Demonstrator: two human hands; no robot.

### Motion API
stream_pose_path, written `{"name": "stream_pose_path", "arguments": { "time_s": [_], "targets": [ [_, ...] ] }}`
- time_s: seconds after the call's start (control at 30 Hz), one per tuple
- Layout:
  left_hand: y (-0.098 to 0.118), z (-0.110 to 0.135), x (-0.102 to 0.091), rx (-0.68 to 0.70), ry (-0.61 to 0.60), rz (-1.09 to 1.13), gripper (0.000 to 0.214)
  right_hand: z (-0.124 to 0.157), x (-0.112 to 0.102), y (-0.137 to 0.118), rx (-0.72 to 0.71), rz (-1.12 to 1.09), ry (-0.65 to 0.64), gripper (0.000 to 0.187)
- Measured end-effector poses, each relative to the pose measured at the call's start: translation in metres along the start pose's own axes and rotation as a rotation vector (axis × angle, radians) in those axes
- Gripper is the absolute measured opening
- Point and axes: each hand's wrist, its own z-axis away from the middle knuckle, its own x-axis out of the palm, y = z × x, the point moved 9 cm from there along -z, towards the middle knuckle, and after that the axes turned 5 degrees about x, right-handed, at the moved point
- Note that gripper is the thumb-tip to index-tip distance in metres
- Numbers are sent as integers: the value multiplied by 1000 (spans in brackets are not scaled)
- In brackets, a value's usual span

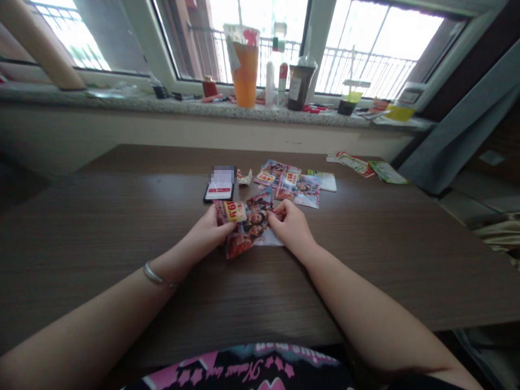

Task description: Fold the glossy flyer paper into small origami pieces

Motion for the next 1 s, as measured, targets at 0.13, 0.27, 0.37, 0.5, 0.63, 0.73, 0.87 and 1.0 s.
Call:
{"name": "stream_pose_path", "arguments": {
  "time_s": [0.13, 0.27, 0.37, 0.5, 0.63, 0.73, 0.87, 1.0],
  "targets": [
    [7, -2, -1, 76, -37, -12, 33, 1, 15, 7, 51, -197, -142, 26],
    [10, 2, 2, 33, -99, -121, 31, 3, 21, 12, 110, -226, -216, 33],
    [12, 3, -2, 40, -83, -274, 25, 2, 16, 13, 104, -178, -196, 32],
    [11, -1, -3, 72, -99, -322, 22, 0, 14, 13, 98, -88, -222, 26],
    [5, -4, -2, 86, -115, -248, 23, 0, 19, 15, 134, -178, -288, 25],
    [-4, -5, 0, 37, -123, -88, 29, 1, 25, 16, 128, -278, -334, 28],
    [-8, -2, 8, -30, -142, 282, 42, 2, 30, 24, 166, -372, -370, 34],
    [-7, 2, 11, -115, -108, 472, 43, -2, 21, 30, 188, -444, -277, 46]
  ]
}}
